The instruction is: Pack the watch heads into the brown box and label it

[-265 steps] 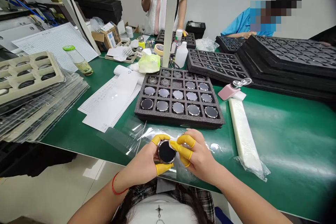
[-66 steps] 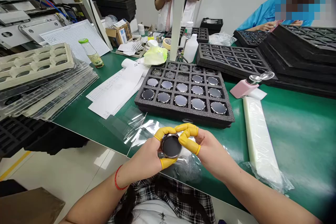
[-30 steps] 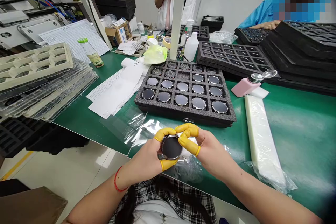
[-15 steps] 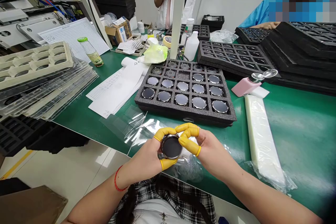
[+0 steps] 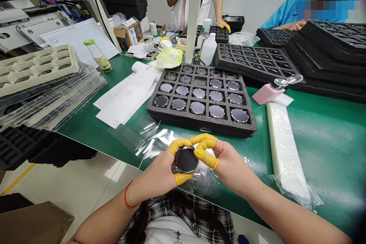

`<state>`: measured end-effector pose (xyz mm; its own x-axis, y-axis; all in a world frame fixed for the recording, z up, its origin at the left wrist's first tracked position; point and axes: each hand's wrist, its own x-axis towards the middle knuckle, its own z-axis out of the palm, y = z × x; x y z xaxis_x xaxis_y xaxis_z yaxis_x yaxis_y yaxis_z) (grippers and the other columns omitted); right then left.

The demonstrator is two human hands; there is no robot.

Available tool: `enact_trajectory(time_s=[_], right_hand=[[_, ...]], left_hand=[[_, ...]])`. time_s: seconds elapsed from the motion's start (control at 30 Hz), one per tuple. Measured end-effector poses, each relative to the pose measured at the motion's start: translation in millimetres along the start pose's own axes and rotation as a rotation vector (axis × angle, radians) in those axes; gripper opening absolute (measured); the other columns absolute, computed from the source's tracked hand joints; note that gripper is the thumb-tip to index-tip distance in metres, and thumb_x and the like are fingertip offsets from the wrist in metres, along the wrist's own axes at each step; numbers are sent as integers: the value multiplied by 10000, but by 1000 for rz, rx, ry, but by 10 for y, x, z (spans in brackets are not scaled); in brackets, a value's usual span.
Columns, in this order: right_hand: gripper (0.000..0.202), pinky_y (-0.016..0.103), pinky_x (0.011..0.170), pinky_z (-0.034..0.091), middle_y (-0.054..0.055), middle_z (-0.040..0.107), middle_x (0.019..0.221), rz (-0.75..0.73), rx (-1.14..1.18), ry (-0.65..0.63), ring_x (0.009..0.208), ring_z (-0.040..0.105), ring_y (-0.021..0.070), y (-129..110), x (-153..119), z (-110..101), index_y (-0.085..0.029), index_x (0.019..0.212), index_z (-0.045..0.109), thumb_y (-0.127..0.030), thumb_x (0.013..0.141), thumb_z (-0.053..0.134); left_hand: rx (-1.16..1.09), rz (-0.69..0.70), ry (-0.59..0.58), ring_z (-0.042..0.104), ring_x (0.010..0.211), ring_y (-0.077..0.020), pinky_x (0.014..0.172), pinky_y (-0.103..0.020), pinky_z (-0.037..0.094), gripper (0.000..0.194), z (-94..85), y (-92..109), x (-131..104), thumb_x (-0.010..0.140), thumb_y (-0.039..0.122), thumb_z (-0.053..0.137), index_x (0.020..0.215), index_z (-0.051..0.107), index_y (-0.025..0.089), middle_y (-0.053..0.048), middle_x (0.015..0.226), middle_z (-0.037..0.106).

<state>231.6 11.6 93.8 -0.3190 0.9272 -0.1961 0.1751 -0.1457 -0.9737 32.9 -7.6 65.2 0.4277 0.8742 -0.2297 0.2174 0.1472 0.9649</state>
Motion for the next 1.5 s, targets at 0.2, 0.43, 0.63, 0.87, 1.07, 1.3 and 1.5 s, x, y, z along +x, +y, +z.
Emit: enact_trajectory(time_s=[0.2, 0.43, 0.63, 0.87, 1.07, 1.3, 1.5], right_hand=[[149, 442, 1020, 438, 68, 702, 1214, -6, -16, -5, 1129, 618, 266, 1, -7, -2, -228, 807, 652, -375, 806, 674], [149, 444, 1008, 437, 67, 708, 1192, -10, -10, -3, 1117, 619, 266, 9, -6, -7, -227, 799, 657, -375, 802, 679], [141, 442, 1007, 431, 61, 707, 1189, -12, -9, 1, 1110, 617, 260, 3, -13, -3, -228, 783, 653, -366, 802, 681], [157, 463, 1029, 414, 65, 703, 1194, 9, -9, 2, 1137, 603, 274, -4, -12, 1, -230, 772, 655, -381, 791, 693], [182, 445, 1019, 435, 67, 705, 1192, -3, 17, -15, 1107, 626, 262, -5, -15, -8, -223, 765, 638, -390, 807, 697], [210, 429, 1021, 450, 64, 708, 1196, 20, 32, -19, 1096, 638, 252, -19, -25, -10, -221, 773, 632, -411, 813, 713], [224, 423, 1019, 454, 65, 711, 1199, 34, 32, -22, 1097, 633, 252, -37, -28, -7, -224, 781, 634, -430, 810, 718]], left_hand=[[1, -15, -13, 635, 828, -144, 750, -264, 520, 524, 4, 27, -7, 855, 312, 757, 1321, 517, 291, 2, 1052, 680], [13, 4, -9, 642, 848, -139, 760, -251, 524, 509, 2, 42, -8, 861, 322, 757, 1311, 521, 301, 5, 1068, 691], [27, -13, 2, 625, 830, -136, 745, -247, 517, 522, 1, 21, -11, 851, 313, 765, 1312, 519, 297, 8, 1041, 679], [26, -33, -3, 630, 852, -151, 757, -267, 513, 534, -4, -11, -13, 850, 339, 768, 1317, 513, 301, 2, 1080, 678], [36, -5, -15, 626, 823, -140, 769, -270, 511, 539, -13, -18, -5, 852, 351, 768, 1325, 512, 309, 16, 1058, 681], [42, -17, -15, 623, 828, -142, 790, -286, 517, 547, -13, -33, -6, 853, 316, 759, 1333, 497, 298, 7, 1067, 668], [60, -22, -10, 625, 848, -148, 814, -294, 526, 558, -16, -27, -12, 851, 308, 760, 1340, 490, 297, 2, 1073, 670]])
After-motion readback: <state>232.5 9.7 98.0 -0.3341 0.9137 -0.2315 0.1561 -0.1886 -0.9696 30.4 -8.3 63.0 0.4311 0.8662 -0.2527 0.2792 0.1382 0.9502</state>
